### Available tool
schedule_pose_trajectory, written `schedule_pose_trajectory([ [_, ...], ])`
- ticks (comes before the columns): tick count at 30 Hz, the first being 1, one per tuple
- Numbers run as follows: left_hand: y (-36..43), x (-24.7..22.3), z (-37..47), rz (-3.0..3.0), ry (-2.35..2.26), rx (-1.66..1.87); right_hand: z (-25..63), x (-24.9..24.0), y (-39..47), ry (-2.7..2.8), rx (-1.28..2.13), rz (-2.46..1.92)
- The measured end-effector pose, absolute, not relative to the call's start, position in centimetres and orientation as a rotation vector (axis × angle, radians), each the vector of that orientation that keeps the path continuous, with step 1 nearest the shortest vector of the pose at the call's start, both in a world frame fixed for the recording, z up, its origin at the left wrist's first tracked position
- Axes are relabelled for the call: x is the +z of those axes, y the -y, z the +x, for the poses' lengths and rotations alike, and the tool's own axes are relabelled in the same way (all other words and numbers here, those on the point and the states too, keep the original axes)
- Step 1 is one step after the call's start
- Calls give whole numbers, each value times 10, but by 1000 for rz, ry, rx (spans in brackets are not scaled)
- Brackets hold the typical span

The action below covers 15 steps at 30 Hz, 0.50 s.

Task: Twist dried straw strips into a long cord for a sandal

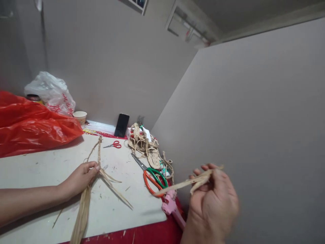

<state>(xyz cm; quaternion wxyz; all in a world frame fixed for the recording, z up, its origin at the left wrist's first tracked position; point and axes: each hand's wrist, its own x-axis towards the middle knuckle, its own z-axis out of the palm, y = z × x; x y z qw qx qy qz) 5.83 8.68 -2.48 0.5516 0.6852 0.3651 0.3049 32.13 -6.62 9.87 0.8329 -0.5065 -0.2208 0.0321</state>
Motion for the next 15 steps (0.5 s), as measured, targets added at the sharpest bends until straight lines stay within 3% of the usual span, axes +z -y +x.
schedule_pose_trajectory([
  [3,-88,-26,59,1633,-876,732,293,94,65,585,337,-1158],
  [7,-86,-27,59,1595,-870,786,217,54,46,1081,805,-1592],
  [11,-84,-28,59,1580,-888,806,158,-3,35,1620,837,-1756],
  [15,-83,-30,60,1522,-920,845,164,-18,34,1564,1041,-1704],
])
